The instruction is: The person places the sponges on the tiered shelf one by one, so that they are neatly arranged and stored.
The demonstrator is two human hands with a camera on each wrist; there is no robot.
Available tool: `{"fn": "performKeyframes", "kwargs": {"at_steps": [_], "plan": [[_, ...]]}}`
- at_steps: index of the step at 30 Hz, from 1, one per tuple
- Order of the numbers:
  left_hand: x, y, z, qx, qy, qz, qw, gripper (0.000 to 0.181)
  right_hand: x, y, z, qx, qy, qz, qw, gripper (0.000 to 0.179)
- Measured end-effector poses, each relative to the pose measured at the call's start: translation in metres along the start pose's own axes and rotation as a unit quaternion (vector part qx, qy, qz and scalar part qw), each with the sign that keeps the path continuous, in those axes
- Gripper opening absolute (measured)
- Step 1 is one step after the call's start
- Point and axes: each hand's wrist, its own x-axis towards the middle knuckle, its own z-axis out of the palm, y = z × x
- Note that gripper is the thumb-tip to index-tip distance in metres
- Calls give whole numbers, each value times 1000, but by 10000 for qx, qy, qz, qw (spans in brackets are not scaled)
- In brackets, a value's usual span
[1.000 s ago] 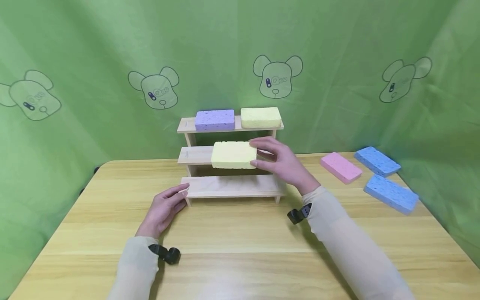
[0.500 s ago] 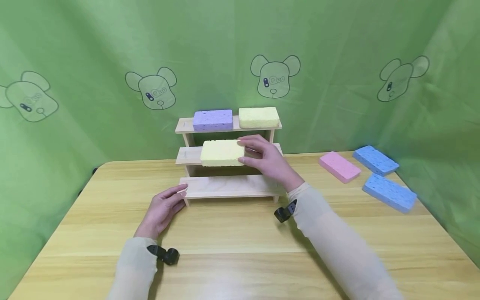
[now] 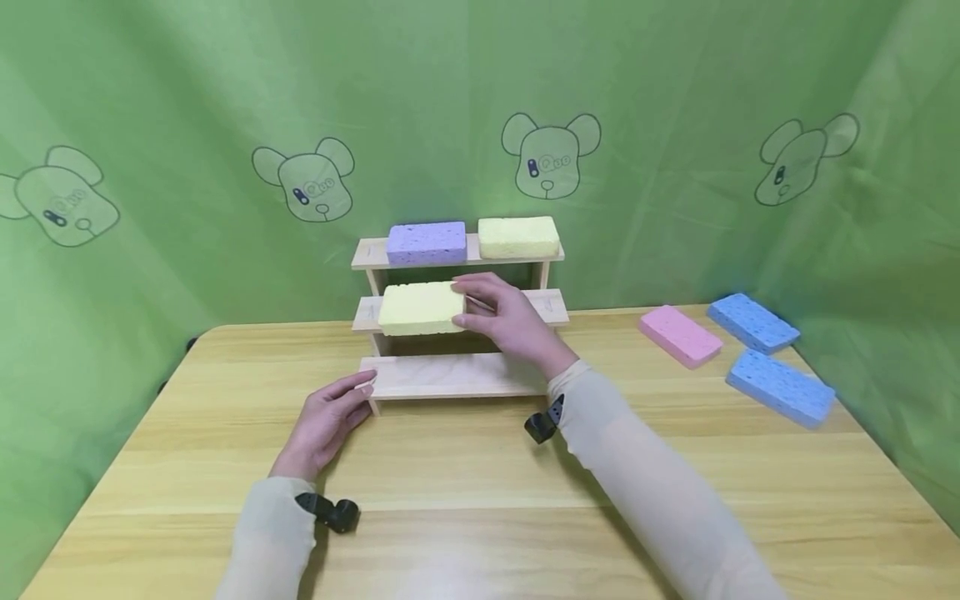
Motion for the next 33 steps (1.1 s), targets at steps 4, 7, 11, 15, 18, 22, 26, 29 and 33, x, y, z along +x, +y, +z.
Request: {"fn": "performKeyframes", "kwargs": {"at_steps": [4,7,11,15,18,22,26,29,33], "plan": [[0,0,0,-35,52,-18,10000,24,3,2,2,-256,-80,129,9996,49],[0,0,0,-52,39,-35,10000,24,4,4,2,-478,-173,228,9984,50],[1,1,-1,-52,-10,-11,10000,23,6,5,1,-688,-259,288,9969,53],[1,0,-2,-17,-1,-59,10000,25,3,4,-1,-837,-286,338,9955,58],[2,0,-2,59,12,-128,9999,28,-3,4,-7,-998,-262,310,9942,57],[2,0,-1,64,24,-124,9999,29,-15,3,-24,-947,-121,145,9953,54],[2,1,0,71,5,-116,9999,27,-32,-1,-44,-758,40,148,9970,50],[2,1,0,80,-11,-116,9999,25,-44,-3,-57,-812,139,262,9963,48],[1,2,0,4,-19,-72,10000,25,-56,-3,-71,-1028,151,288,9942,48]]}}
